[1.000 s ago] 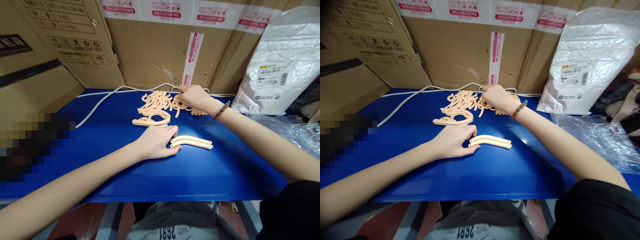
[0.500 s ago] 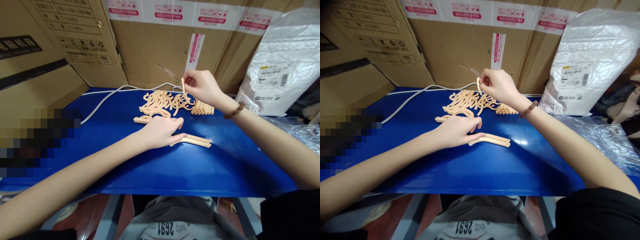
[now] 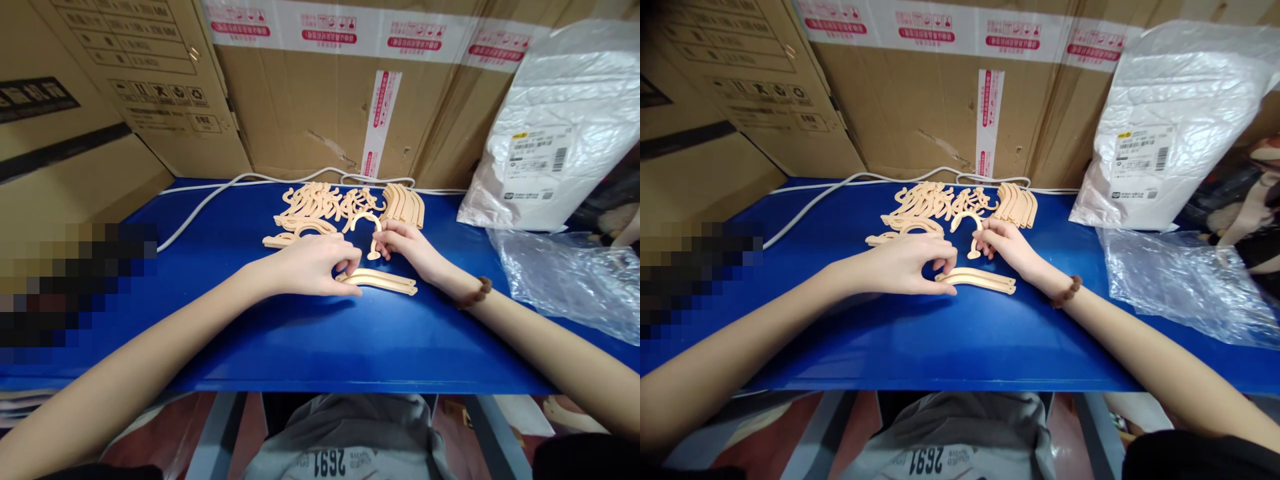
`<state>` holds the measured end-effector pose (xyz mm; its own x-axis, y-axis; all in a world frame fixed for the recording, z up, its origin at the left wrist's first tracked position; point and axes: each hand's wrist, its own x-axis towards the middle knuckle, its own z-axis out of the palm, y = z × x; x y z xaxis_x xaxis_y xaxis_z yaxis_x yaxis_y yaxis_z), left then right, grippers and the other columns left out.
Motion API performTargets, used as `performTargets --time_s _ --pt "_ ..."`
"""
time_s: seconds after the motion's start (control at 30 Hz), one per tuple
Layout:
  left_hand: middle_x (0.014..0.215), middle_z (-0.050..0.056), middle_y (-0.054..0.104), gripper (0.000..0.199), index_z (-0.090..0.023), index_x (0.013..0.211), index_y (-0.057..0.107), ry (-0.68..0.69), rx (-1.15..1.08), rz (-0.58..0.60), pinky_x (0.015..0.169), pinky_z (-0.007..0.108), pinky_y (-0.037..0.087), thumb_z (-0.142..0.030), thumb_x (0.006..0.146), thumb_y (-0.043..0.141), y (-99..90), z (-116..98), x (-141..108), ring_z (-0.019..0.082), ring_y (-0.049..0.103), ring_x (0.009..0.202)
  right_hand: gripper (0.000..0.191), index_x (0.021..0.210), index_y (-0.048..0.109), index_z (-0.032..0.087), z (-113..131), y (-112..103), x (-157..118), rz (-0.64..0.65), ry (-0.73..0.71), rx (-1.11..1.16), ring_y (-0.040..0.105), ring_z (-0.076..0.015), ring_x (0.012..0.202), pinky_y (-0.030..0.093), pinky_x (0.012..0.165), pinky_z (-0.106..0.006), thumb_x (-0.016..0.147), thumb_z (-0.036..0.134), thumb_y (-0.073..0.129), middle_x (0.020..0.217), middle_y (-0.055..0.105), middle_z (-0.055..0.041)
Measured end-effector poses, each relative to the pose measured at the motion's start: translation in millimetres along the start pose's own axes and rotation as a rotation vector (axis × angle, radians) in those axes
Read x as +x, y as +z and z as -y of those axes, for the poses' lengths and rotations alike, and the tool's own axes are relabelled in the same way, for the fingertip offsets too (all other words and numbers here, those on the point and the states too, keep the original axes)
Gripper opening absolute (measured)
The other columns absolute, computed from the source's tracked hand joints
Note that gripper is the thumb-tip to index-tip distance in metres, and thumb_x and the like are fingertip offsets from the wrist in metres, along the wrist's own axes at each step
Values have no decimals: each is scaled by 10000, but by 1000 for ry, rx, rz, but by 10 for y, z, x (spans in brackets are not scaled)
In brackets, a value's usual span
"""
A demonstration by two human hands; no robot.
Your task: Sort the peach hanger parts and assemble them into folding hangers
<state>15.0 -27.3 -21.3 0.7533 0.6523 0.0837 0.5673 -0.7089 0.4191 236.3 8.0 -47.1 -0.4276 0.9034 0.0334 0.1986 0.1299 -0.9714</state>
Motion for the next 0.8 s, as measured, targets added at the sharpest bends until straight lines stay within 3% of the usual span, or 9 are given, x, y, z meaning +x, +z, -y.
performTargets --time_s 0.13,0.3,0.6,0.7,0.8 --pt "811 -11 590 285 -196 810 578 -24 15 -1 653 265 332 -464 824 676 38 -5 -24 163 530 790 221 760 531 190 -33 -10 6 20 -43 -10 492 -86 546 414 545 -242 812 374 642 660 590 30" --pt "824 -13 605 231 -198 819 552 43 54 -35 712 285 358 -405 845 652 127 -10 -9 167 525 796 226 778 535 195 -61 -8 -4 41 -77 -42 497 -86 547 424 553 -246 815 391 643 658 592 36" --pt "866 38 581 219 -182 808 571 135 303 -71 748 327 385 -345 936 498 188 -37 -22 192 515 806 234 790 551 194 -59 -17 2 46 -80 -42 493 -87 546 424 553 -248 801 405 652 658 589 37" --pt "864 32 595 210 -177 837 562 79 197 -112 724 313 390 -341 950 497 169 -29 -17 184 529 817 229 774 542 195 -53 -23 -4 18 -59 -6 492 -86 537 428 555 -249 800 390 660 647 588 39" --pt "884 13 627 231 -187 927 561 -30 -217 -202 687 279 418 -411 957 516 152 3 5 149 566 790 226 750 520 199 -45 -25 -7 -20 -22 49 498 -89 531 436 553 -249 791 364 670 642 589 36"
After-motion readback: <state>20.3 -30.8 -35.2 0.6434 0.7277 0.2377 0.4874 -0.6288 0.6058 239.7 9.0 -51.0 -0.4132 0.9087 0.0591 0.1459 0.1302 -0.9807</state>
